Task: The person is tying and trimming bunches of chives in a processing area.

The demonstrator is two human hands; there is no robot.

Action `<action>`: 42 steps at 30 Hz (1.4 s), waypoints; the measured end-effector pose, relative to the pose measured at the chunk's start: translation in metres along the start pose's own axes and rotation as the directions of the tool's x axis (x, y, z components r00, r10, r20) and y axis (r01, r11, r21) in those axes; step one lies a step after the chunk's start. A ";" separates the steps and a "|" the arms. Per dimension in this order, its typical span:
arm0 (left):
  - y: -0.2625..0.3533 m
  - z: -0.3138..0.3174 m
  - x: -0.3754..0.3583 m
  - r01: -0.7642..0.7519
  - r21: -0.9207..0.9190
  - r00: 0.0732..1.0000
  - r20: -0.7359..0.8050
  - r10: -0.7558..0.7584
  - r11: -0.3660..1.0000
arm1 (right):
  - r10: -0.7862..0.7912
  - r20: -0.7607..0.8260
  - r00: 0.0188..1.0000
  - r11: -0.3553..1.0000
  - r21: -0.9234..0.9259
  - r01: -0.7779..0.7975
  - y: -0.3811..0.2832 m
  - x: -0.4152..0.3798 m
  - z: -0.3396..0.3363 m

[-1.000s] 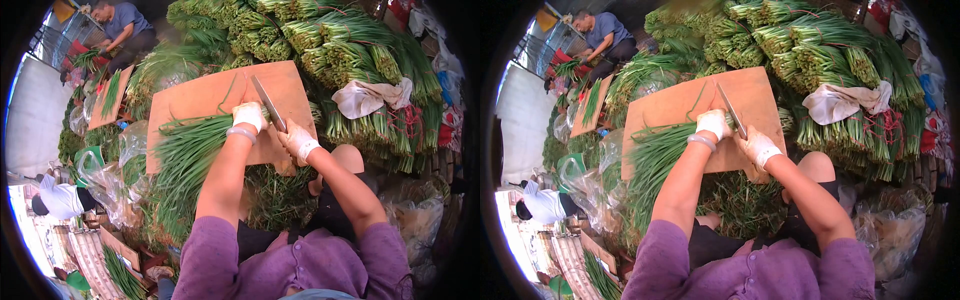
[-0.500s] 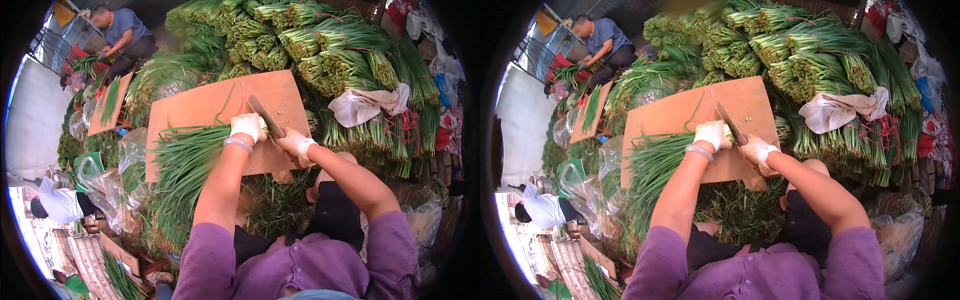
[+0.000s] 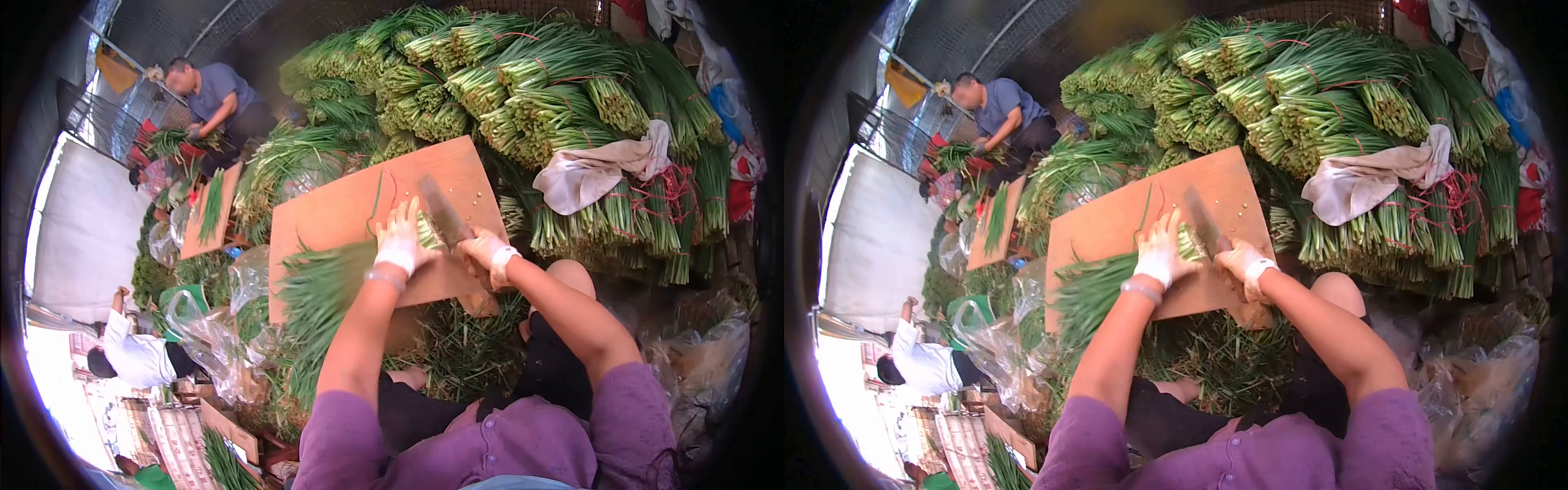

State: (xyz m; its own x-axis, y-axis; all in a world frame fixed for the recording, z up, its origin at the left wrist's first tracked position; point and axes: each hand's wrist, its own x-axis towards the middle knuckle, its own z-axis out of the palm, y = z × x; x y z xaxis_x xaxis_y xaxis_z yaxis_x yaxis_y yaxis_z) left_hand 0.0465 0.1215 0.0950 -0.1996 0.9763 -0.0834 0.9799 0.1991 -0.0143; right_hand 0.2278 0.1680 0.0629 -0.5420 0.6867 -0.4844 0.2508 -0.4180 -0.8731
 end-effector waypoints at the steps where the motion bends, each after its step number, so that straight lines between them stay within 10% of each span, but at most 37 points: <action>1: -0.002 0.005 -0.015 -0.066 0.016 0.983 -0.171 0.067 0.998 | -0.097 -0.044 0.994 0.994 -0.061 0.094 0.002 0.005 -0.010; 4: -0.022 0.005 -0.062 -0.005 0.000 0.997 -0.072 0.004 1.000 | -0.328 -0.126 0.936 0.900 -0.342 0.269 -0.012 0.012 -0.049; 7: -0.037 0.011 -0.068 0.099 0.117 0.995 -0.016 -0.098 0.988 | -0.237 -0.171 0.956 0.909 -0.386 0.156 -0.033 0.023 -0.070; 11: -0.049 0.011 -0.043 0.091 0.091 0.996 -0.013 -0.090 0.992 | -0.318 -0.096 0.943 0.568 -0.816 0.108 -0.056 0.044 -0.091; 19: -0.056 0.009 -0.037 0.052 0.056 0.997 -0.052 -0.050 0.997 | -0.268 -0.018 0.963 0.285 -0.957 0.061 -0.061 0.076 -0.089; 25: -0.079 -0.005 -0.057 -0.029 -0.032 0.962 -0.273 0.019 0.999 | -0.281 0.227 0.932 0.165 -0.946 0.280 -0.029 0.011 -0.068; 29: -0.119 -0.050 -0.100 0.009 -0.384 0.883 -0.429 -0.188 0.923 | -0.002 0.541 0.841 0.188 -0.826 0.531 -0.029 -0.069 -0.071; 37: -0.096 -0.114 -0.193 -0.151 -0.613 0.804 -0.533 -0.264 0.775 | -0.411 0.447 0.794 -0.038 -0.879 0.475 0.002 -0.013 -0.026; 39: -0.080 -0.113 -0.210 -0.166 -0.661 0.822 -0.502 -0.267 0.732 | -0.564 0.553 0.613 -0.021 -0.752 0.659 -0.018 -0.015 -0.014; 40: -0.066 -0.117 -0.219 -0.166 -0.735 0.849 -0.446 -0.285 0.657 | -0.565 0.449 0.692 0.161 -0.763 0.626 -0.041 -0.028 -0.010; 42: -0.049 -0.108 -0.234 -0.161 -0.804 0.872 -0.387 -0.299 0.573 | -0.791 0.312 0.527 0.391 -0.404 0.827 -0.083 -0.055 -0.001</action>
State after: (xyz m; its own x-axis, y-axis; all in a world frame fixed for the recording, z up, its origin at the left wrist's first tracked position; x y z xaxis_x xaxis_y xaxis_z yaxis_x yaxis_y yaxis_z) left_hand 0.0449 -0.1077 0.2227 -0.4680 0.8247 0.3175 0.5915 0.0254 0.8059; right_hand 0.2375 0.1658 0.1621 -0.7340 0.5065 0.4524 -0.0260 0.6446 -0.7640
